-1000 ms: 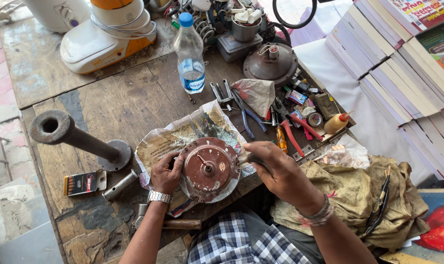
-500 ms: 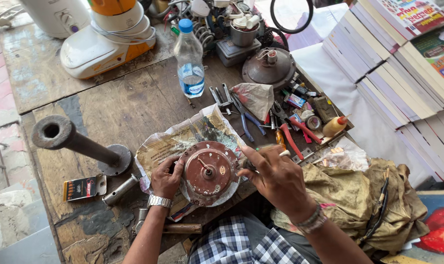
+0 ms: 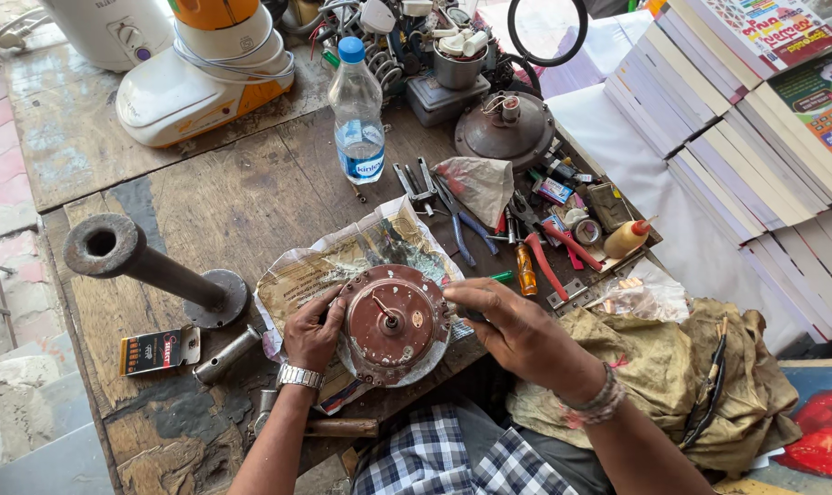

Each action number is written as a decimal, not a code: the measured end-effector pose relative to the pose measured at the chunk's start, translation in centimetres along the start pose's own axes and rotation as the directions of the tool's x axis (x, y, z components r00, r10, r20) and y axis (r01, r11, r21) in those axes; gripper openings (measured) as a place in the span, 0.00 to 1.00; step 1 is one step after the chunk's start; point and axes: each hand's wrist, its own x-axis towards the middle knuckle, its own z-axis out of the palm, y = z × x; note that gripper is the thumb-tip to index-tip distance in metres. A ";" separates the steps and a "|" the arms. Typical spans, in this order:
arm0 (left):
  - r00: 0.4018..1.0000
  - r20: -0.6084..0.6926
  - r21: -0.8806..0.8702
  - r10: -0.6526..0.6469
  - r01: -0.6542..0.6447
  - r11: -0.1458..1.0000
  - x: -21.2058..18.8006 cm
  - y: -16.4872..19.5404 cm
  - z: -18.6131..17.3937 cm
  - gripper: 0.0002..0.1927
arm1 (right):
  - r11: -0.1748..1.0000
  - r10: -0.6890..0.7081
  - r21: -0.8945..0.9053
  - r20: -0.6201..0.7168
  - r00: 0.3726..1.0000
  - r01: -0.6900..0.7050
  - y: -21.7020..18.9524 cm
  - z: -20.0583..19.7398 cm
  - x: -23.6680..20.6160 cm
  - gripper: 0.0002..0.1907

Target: The person works on a circular reddish-brown electrical component on a cluttered workbench. They use a hammer to tap the component, then use a screwdriver to adjust internal parts and wires. The person also wipes the component with a cloth and continues to manipulate the internal wiring.

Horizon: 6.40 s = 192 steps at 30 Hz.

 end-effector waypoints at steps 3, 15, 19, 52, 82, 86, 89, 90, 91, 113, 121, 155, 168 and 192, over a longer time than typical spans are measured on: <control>1.000 -0.011 -0.023 0.000 -0.001 1.000 0.1 0.0 0.0 0.15 | 0.837 0.518 -0.265 0.097 0.850 -0.479 0.0 0.9 -0.5 0.30; 0.999 0.012 -0.029 -0.032 0.033 0.999 0.2 -0.3 0.2 0.17 | 0.914 0.343 -0.234 0.012 0.939 -0.331 1.4 1.8 -1.0 0.29; 1.000 -0.010 -0.025 0.011 -0.012 1.000 0.2 -0.5 0.3 0.17 | 0.855 0.465 -0.325 0.134 0.875 -0.405 1.3 2.3 -1.2 0.33; 0.998 -0.006 -0.027 -0.061 0.060 0.998 0.0 -0.5 0.3 0.16 | 0.999 0.044 -0.020 0.037 0.998 -0.043 2.4 -0.3 -0.7 0.25; 0.994 -0.064 0.045 0.092 -0.090 0.995 0.1 -1.7 1.0 0.17 | 0.909 0.286 -0.206 -0.325 0.901 -0.363 0.4 4.5 -1.7 0.29; 0.999 -0.010 0.001 -0.047 0.047 0.999 0.2 -1.8 1.0 0.18 | 0.982 0.116 -0.142 -0.079 0.990 -0.126 2.1 1.6 -0.6 0.26; 1.000 -0.029 -0.004 0.004 -0.005 1.000 0.1 -1.5 0.9 0.17 | 0.984 0.072 0.154 0.102 0.992 -0.087 3.3 -0.2 0.0 0.22; 0.999 -0.034 -0.010 0.025 -0.026 1.000 0.1 -1.3 0.9 0.17 | 0.955 0.078 0.271 0.160 0.984 -0.119 3.4 -0.3 0.0 0.20; 0.998 -0.039 -0.015 0.047 -0.047 0.999 0.1 -1.2 0.9 0.17 | 0.966 0.116 0.222 0.096 0.989 -0.135 3.3 0.1 -0.1 0.20; 0.997 -0.004 0.055 -0.079 0.079 0.995 0.0 -0.9 0.8 0.17 | 0.922 0.365 -0.010 -0.319 0.875 -0.388 1.1 5.2 -2.6 0.29; 0.999 -0.043 -0.037 0.020 -0.022 0.999 0.1 -0.4 0.7 0.16 | 0.972 0.231 -0.033 -0.019 0.973 -0.232 1.6 1.6 -0.8 0.34; 0.934 0.350 -0.439 -0.072 0.231 0.868 8.4 2.0 2.8 0.33 | 0.946 0.260 0.295 -0.446 0.856 -0.134 1.8 2.8 -3.2 0.43; 0.990 0.012 0.183 0.140 -0.140 0.973 -0.2 -1.0 0.7 0.21 | 0.944 0.308 0.236 -0.378 0.873 -0.231 1.8 4.8 -6.2 0.41; 0.999 0.023 0.156 -0.023 0.019 0.988 -0.1 -0.7 1.3 0.20 | 0.991 0.118 0.065 0.009 0.993 -0.119 2.4 2.6 -1.7 0.32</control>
